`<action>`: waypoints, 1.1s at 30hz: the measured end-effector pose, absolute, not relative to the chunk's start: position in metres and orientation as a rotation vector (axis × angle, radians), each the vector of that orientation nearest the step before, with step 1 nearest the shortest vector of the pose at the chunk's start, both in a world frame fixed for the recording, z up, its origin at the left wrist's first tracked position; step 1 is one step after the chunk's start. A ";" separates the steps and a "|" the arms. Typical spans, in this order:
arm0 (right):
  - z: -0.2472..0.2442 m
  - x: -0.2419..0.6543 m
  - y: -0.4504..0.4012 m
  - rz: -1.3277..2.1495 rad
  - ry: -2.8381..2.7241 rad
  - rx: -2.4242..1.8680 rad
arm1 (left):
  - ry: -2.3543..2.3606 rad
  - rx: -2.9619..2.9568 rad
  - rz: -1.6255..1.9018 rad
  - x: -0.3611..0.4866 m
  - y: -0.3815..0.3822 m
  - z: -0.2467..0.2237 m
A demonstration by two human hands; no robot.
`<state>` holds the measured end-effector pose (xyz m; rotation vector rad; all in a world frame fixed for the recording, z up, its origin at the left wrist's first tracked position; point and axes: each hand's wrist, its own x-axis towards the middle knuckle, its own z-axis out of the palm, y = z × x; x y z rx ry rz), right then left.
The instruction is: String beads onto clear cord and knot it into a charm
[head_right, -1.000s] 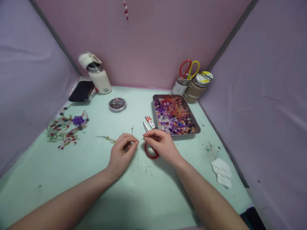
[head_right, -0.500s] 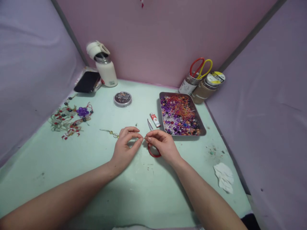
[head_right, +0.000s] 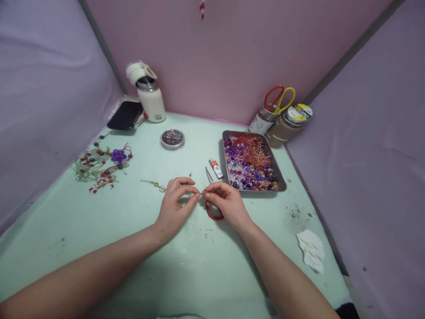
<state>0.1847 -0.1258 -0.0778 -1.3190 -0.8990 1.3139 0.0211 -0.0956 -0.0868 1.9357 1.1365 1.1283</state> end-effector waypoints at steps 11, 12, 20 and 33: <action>-0.082 0.187 -0.125 1.309 -0.927 -1.307 | 1.116 1.945 1.103 0.021 -0.095 -0.090; -0.082 0.187 -0.125 1.303 -0.929 -1.310 | 1.114 1.947 1.099 0.021 -0.095 -0.091; -0.079 0.185 -0.125 1.285 -0.953 -1.322 | 1.095 1.960 1.084 0.022 -0.095 -0.091; -0.081 0.186 -0.125 1.225 -0.986 -1.354 | 1.077 1.949 1.051 0.022 -0.095 -0.090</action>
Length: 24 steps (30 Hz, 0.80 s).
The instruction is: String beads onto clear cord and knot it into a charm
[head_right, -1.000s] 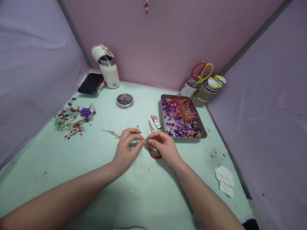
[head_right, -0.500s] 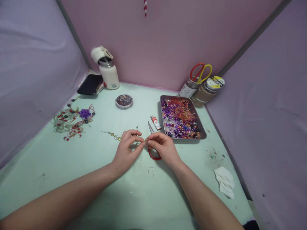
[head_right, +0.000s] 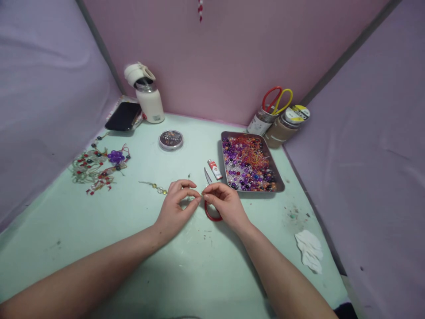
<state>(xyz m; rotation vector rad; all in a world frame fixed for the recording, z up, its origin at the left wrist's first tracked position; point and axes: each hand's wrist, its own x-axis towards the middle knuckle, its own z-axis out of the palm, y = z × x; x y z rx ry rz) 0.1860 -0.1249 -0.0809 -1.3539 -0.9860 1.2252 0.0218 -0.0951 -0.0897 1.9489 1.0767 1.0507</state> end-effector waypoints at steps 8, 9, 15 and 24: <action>-0.078 0.185 -0.125 1.221 -1.006 -1.362 | 1.112 1.951 1.050 0.022 -0.094 -0.091; -0.078 0.185 -0.125 1.223 -1.010 -1.362 | 1.114 1.950 1.053 0.022 -0.094 -0.091; -0.075 0.184 -0.125 1.235 -1.020 -1.341 | 1.117 1.929 1.059 0.022 -0.094 -0.091; -0.077 0.183 -0.125 1.207 -1.081 -1.335 | 1.097 1.836 1.049 0.022 -0.092 -0.091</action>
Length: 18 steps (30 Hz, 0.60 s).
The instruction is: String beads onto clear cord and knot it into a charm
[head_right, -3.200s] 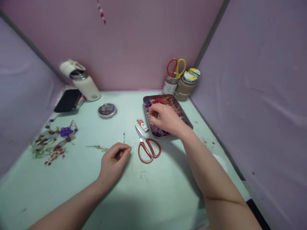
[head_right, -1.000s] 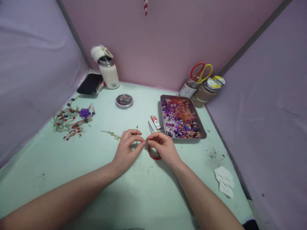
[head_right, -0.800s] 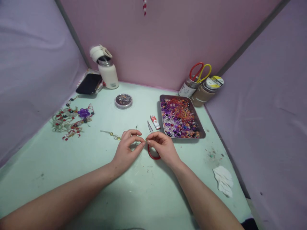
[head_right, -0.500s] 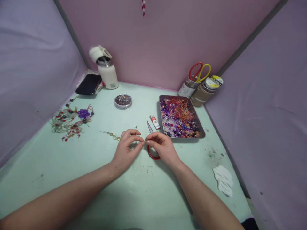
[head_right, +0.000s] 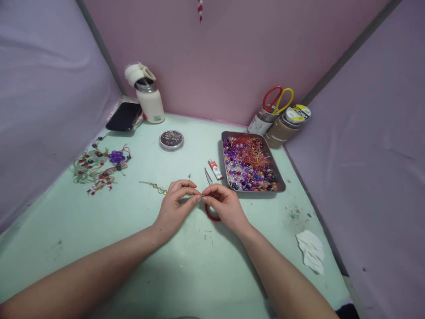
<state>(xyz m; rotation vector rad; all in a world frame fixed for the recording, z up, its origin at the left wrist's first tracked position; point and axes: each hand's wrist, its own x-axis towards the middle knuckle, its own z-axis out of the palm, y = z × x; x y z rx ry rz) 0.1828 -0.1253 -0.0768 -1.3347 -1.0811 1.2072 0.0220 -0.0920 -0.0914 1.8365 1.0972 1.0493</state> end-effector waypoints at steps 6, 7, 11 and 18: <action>-0.078 0.182 -0.127 1.087 -1.152 -1.326 | 1.107 1.789 1.053 0.022 -0.090 -0.092; -0.078 0.182 -0.127 1.074 -1.153 -1.325 | 1.110 1.795 1.049 0.022 -0.090 -0.091; -0.080 0.182 -0.127 1.051 -1.154 -1.329 | 1.120 1.826 1.048 0.022 -0.091 -0.090; -0.082 0.181 -0.127 1.017 -1.200 -1.322 | 1.117 1.833 1.058 0.022 -0.092 -0.090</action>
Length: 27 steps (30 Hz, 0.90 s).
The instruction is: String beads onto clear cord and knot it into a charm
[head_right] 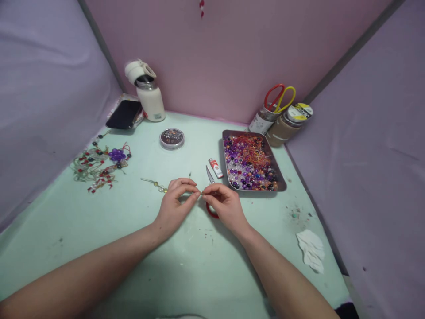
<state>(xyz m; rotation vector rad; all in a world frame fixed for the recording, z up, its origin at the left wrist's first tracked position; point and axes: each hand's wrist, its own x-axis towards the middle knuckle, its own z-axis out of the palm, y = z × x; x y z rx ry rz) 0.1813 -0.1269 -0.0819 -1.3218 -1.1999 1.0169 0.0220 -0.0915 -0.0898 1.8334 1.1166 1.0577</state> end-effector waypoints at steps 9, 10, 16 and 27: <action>-0.082 0.184 -0.128 0.879 -1.355 -1.308 | 1.104 1.864 1.046 0.022 -0.092 -0.091; -0.082 0.184 -0.128 0.861 -1.368 -1.306 | 1.101 1.867 1.043 0.022 -0.091 -0.092; -0.082 0.184 -0.129 0.765 -1.435 -1.331 | 1.081 1.871 1.034 0.021 -0.092 -0.090; -0.082 0.184 -0.131 0.591 -1.518 -1.379 | 1.063 1.939 1.069 0.020 -0.092 -0.091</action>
